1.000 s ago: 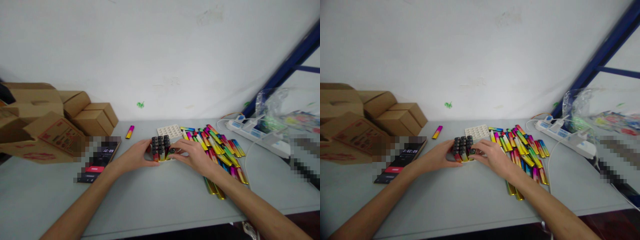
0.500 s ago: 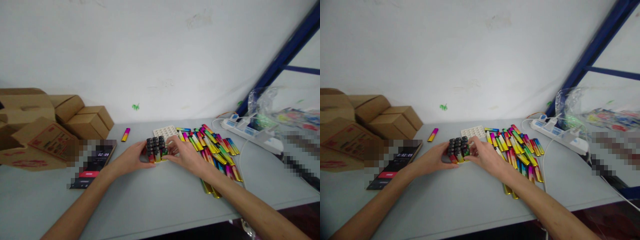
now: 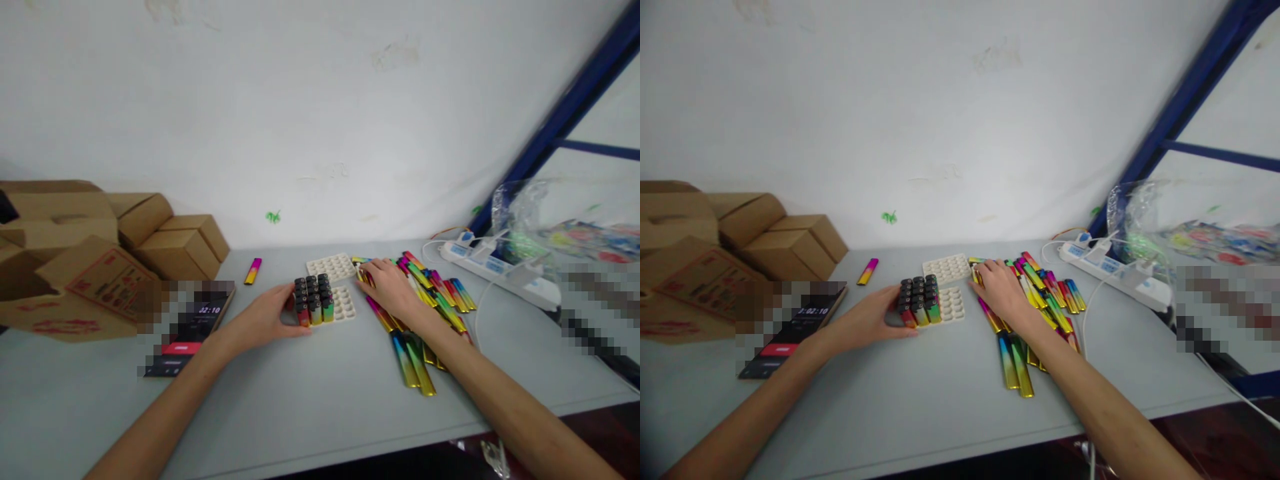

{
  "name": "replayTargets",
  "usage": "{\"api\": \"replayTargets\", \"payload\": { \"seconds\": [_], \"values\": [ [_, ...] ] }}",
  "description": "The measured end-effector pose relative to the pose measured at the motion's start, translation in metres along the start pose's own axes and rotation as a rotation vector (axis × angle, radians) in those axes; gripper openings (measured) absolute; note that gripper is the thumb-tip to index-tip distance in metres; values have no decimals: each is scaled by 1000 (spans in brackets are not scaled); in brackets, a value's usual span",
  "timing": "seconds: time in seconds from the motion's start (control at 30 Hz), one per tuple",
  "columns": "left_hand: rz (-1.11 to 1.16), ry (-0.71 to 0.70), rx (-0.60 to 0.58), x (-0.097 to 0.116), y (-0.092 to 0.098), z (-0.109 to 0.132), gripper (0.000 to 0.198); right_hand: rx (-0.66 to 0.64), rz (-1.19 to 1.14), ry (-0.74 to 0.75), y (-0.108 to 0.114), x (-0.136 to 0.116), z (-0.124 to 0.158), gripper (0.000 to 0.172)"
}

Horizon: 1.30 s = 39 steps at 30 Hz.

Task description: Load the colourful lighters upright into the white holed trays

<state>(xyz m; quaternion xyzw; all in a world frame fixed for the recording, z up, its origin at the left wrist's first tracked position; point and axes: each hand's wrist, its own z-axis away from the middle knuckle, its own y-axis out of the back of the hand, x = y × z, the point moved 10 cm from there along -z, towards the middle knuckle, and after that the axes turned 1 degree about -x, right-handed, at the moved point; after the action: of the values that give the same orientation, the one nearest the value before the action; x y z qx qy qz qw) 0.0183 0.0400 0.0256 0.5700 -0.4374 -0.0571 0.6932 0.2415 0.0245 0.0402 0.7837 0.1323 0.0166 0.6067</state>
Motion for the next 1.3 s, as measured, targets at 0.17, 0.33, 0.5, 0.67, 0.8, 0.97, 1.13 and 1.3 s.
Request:
{"api": "replayTargets", "payload": {
  "seconds": [0.17,0.33,0.5,0.67,0.8,0.97,1.13,1.3],
  "values": [
    [14,16,-13,-1,-1,-1,54,-46,26,-70,-10,-1,-4,39],
    [13,8,-22,1,-1,-1,54,-41,-131,-95,-6,4,2,49],
    [20,14,-9,-2,-2,0,57,38,-389,-2,15,-2,4,19],
    [25,5,-10,-2,-2,0,55,-23,-1000,36,29,-22,9,22],
    [11,9,-20,-2,-3,0,56,-80,-1253,16,32,-37,15,26],
    [17,4,-26,-2,-3,0,55,-126,-1451,-91,22,-41,18,34],
    [16,-13,-19,-1,-3,0,53,29,-1259,-229,19,-20,20,60],
    [18,25,-40,-2,-3,-1,55,208,-921,-238,30,-6,20,62]
  ]
}}
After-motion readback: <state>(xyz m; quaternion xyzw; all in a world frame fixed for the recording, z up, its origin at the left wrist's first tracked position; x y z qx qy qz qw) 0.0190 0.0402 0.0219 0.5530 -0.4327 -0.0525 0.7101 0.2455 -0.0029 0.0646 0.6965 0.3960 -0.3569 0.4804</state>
